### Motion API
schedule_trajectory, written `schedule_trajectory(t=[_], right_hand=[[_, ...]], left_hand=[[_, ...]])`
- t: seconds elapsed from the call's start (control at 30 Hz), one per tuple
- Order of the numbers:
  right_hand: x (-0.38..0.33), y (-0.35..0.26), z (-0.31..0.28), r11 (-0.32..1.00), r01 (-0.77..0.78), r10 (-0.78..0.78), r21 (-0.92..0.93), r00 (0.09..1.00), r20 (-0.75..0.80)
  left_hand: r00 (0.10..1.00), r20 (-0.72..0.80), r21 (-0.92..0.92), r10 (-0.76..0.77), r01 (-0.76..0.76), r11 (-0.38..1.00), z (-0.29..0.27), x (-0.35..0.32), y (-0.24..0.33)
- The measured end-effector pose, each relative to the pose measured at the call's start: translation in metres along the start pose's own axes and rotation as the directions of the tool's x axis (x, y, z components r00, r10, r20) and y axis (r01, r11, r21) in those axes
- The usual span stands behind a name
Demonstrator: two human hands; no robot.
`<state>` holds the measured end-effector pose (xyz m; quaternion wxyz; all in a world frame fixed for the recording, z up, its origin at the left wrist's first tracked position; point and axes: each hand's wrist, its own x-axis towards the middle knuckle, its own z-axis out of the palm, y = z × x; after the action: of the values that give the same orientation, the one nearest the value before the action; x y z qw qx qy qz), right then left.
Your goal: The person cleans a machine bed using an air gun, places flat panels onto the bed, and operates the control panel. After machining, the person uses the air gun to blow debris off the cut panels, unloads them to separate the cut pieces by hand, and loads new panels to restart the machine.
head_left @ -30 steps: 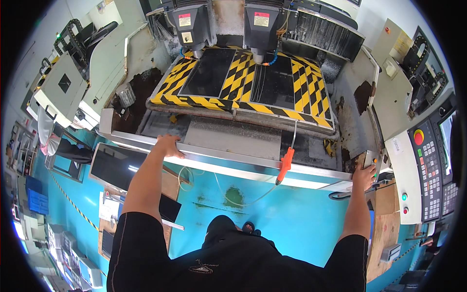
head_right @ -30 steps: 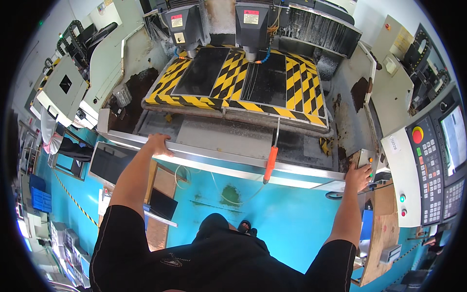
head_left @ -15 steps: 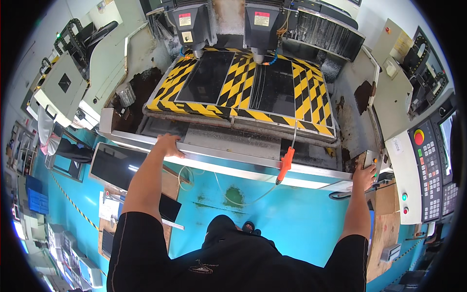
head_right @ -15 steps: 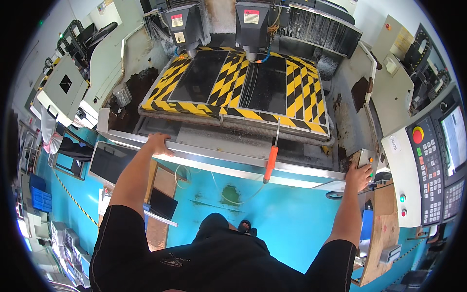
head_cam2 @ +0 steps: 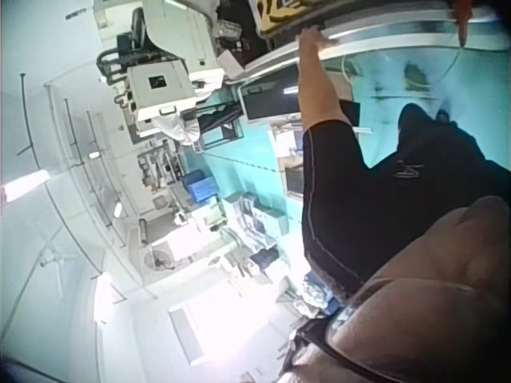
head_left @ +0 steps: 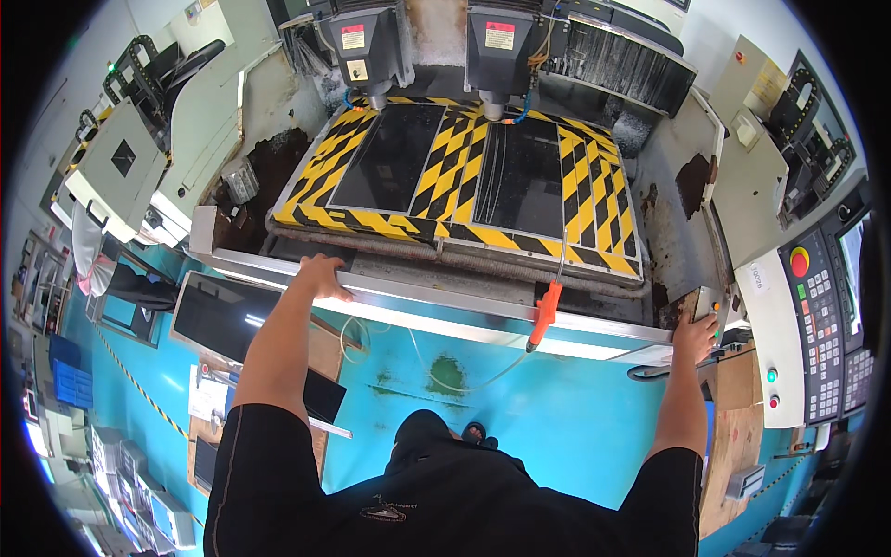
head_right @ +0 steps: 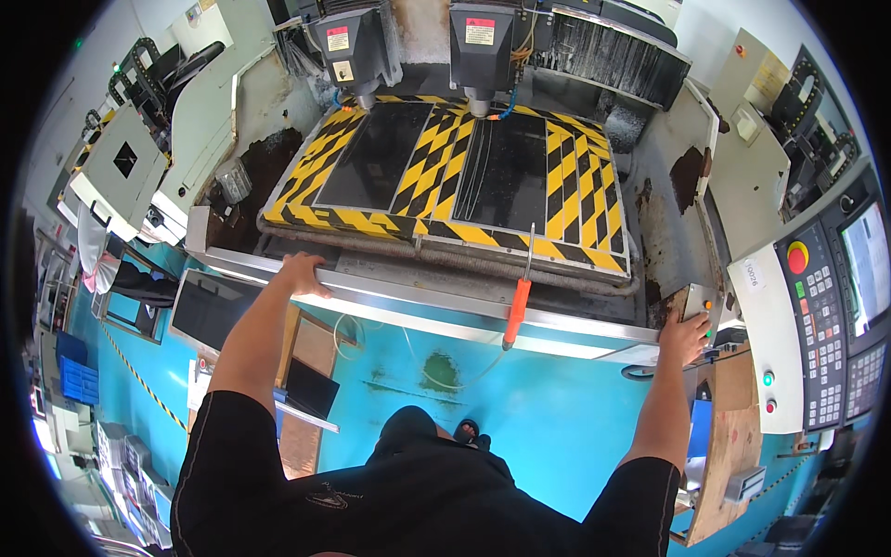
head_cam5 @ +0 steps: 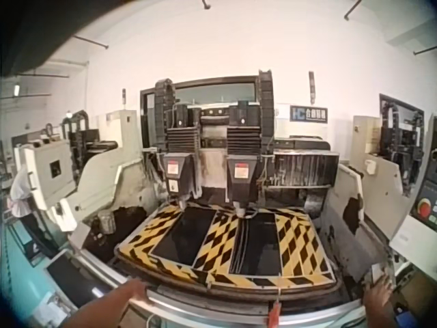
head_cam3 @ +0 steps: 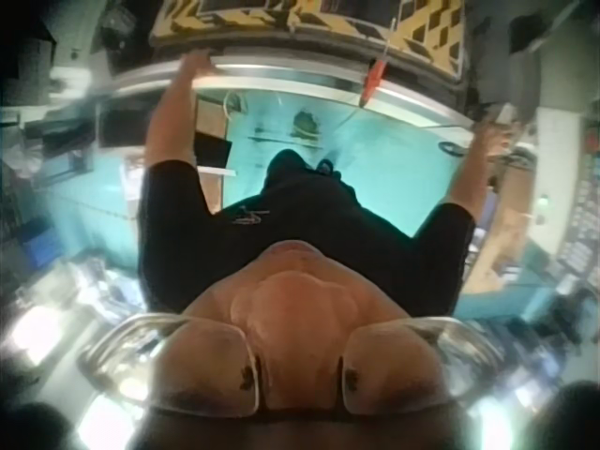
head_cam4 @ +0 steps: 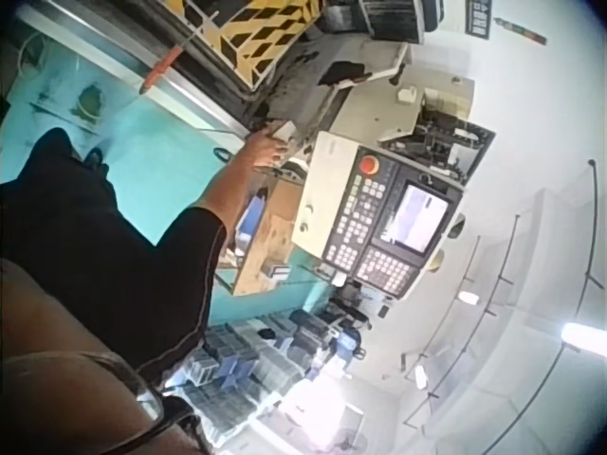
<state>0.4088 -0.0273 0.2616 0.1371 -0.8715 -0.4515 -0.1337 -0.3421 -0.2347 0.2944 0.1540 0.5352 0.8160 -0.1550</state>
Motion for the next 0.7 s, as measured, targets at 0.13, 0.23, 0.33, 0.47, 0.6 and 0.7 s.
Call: schedule_trajectory(t=[0.13,0.23,0.33,0.47,0.6,0.7], right_hand=[[0.007,-0.007,0.003,1.0,-0.013,0.014,-0.023,0.999,0.031],[0.012,-0.013,0.006,0.999,-0.018,0.019,-0.03,0.999,0.039],[0.018,-0.019,0.009,1.0,-0.004,0.005,-0.017,1.0,0.029],[0.024,-0.025,0.012,1.0,0.006,-0.006,-0.01,1.0,-0.007],[0.029,-0.031,0.014,1.0,0.012,-0.012,-0.003,1.0,-0.004],[0.031,-0.033,0.015,1.0,0.011,-0.011,-0.004,1.0,-0.002]], left_hand=[[1.0,-0.021,-0.041,0.004,-0.005,0.999,-0.005,0.008,0.002],[0.999,-0.03,-0.053,0.01,-0.011,0.999,-0.008,0.014,0.003],[0.999,-0.035,-0.055,-0.002,0.0,0.999,-0.013,0.021,0.006],[1.0,-0.014,-0.044,-0.007,0.006,0.999,-0.021,0.028,0.009],[1.0,0.019,-0.026,-0.005,0.006,1.0,-0.027,0.033,0.012],[0.999,0.019,-0.017,-0.035,0.035,0.999,-0.028,0.034,0.013]])
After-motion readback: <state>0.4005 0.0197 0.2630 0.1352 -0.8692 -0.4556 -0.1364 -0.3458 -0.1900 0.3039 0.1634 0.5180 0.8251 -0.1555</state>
